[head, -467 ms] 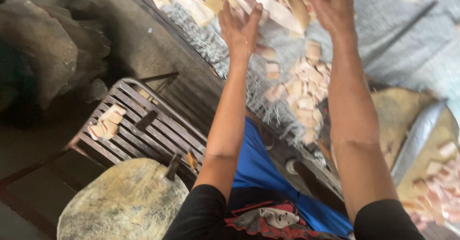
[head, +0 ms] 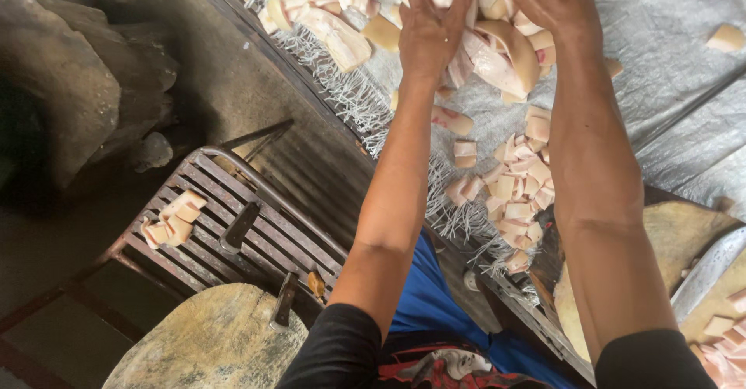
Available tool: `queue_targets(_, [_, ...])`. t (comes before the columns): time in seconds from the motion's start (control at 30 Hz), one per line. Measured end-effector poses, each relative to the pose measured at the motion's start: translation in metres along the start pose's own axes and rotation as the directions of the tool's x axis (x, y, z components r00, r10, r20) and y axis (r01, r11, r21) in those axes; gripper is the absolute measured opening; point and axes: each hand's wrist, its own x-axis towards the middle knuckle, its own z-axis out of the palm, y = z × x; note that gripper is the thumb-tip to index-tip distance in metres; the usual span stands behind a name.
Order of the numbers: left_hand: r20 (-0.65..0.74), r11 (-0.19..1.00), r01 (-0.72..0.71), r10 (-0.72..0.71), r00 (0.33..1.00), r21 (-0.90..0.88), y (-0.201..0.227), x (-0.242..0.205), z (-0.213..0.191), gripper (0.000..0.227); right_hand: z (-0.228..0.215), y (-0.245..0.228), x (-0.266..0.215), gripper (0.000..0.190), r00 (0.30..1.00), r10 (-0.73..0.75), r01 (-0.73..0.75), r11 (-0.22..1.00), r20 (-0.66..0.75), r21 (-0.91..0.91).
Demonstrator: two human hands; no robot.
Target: The person sits on a low bench and uses a large knife to cut strips of pork skin into small cubes on a round wooden cutting board. They repeatedly pick up pieces of skin, slice them, and push the cut pieces aside on the board.
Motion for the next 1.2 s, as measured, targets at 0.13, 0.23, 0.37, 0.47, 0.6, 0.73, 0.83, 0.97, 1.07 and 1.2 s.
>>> queue_targets(0.13, [0.069, 0.991, -0.068, 0.076, 0.995, -0.119, -0.004, 0.000, -0.002, 0.103, 0.003, -0.034, 0.002, 0.051, 0.973, 0.148, -0.213, 0.878, 0.179, 0.428])
queue_targets(0.23, [0.117, 0.883, 0.034, 0.024, 0.993, -0.469, -0.008, -0.021, 0.004, 0.085, 0.012, -0.050, -0.020, 0.059, 0.933, 0.236, -0.352, 0.753, 0.271, 0.556])
queue_targets(0.37, [0.134, 0.801, 0.054, 0.033, 0.990, -0.596, 0.000, -0.065, 0.006, 0.065, 0.026, -0.058, -0.059, 0.065, 0.916, 0.325, -0.384, 0.537, 0.236, 0.751])
queue_targets(0.47, [0.093, 0.826, -0.032, 0.102, 0.990, -0.563, 0.010, -0.102, 0.005, 0.052, 0.026, -0.058, -0.097, 0.060, 0.926, 0.371, -0.235, 0.432, 0.065, 0.871])
queue_targets(0.6, [0.137, 0.765, -0.109, 0.250, 0.958, -0.634, 0.033, -0.158, 0.018, 0.040, -0.002, -0.058, -0.165, 0.063, 0.886, 0.448, -0.053, 0.352, -0.118, 0.935])
queue_targets(0.73, [0.212, 0.694, -0.170, 0.429, 0.878, -0.700, 0.047, -0.226, 0.043, 0.035, -0.040, -0.057, -0.252, 0.058, 0.839, 0.489, 0.083, 0.320, -0.240, 0.944])
queue_targets(0.83, [0.350, 0.695, -0.042, 0.413, 0.841, -0.718, 0.044, -0.274, 0.061, 0.038, -0.054, -0.052, -0.308, 0.056, 0.792, 0.533, 0.148, 0.307, -0.299, 0.940])
queue_targets(0.97, [0.466, 0.780, -0.117, 0.478, 0.744, -0.614, 0.024, -0.305, 0.082, 0.041, -0.056, -0.039, -0.360, 0.058, 0.705, 0.647, 0.154, 0.261, -0.291, 0.953])
queue_targets(1.07, [0.617, 0.867, -0.207, 0.473, 0.629, -0.454, 0.011, -0.290, 0.093, 0.047, -0.062, -0.025, -0.374, 0.048, 0.819, 0.528, 0.037, 0.342, -0.225, 0.939])
queue_targets(1.2, [0.698, 0.843, -0.276, 0.537, 0.475, -0.461, -0.006, -0.269, 0.080, 0.047, -0.076, -0.021, -0.385, 0.039, 0.904, 0.389, -0.160, 0.690, -0.175, 0.706])
